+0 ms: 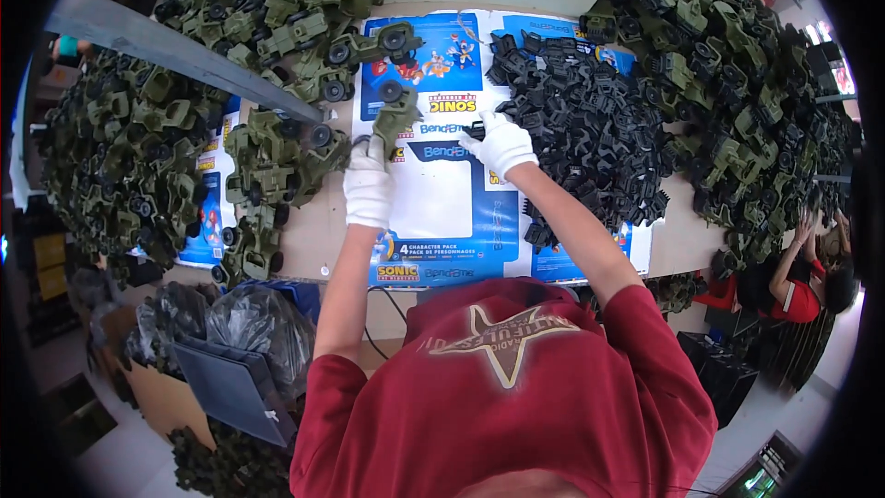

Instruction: The person assembles black plastic chassis parts onto green toy vehicle bodies by hand at a factory workstation.

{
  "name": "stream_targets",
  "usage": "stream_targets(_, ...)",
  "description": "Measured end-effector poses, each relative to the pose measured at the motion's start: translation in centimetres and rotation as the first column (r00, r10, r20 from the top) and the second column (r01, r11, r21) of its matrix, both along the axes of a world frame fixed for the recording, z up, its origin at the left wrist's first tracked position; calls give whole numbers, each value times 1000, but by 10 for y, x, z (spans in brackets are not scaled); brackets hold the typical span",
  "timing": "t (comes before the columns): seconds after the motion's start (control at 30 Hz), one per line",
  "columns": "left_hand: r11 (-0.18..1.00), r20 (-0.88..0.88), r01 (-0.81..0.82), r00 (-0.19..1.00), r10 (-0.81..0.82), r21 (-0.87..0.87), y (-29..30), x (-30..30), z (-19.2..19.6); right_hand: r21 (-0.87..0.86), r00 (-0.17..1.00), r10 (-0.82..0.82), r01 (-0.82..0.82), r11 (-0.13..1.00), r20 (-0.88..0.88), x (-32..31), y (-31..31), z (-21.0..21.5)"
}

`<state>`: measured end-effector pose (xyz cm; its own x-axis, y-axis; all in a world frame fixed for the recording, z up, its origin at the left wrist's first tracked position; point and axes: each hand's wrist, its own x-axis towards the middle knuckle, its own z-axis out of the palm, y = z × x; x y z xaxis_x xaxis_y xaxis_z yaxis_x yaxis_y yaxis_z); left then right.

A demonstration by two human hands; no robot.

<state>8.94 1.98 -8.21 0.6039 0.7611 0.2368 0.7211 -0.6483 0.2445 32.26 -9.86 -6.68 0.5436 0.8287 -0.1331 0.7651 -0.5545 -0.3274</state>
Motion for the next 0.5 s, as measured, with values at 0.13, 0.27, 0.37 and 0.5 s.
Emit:
stream_targets(0.13,952,-95,-96,993,71,-290,-31,-16,28,-4,995,99,-99,995,-34,-11,5,-44)
stream_targets(0.27,913,52,138,990,-127,-385,-21,-58,27,373,938,346,-323,870,5,-19,-27,-55)
stream_targets(0.37,626,17,67,996,-85,-777,-7,-75,59,-204,392,-248,153,967,-886,-17,-53,-17)
stream_targets(0.5,300,-313,-247,930,-195,-921,-5,-76,70,-106,882,-138,101,989,-451,-13,-76,-47)
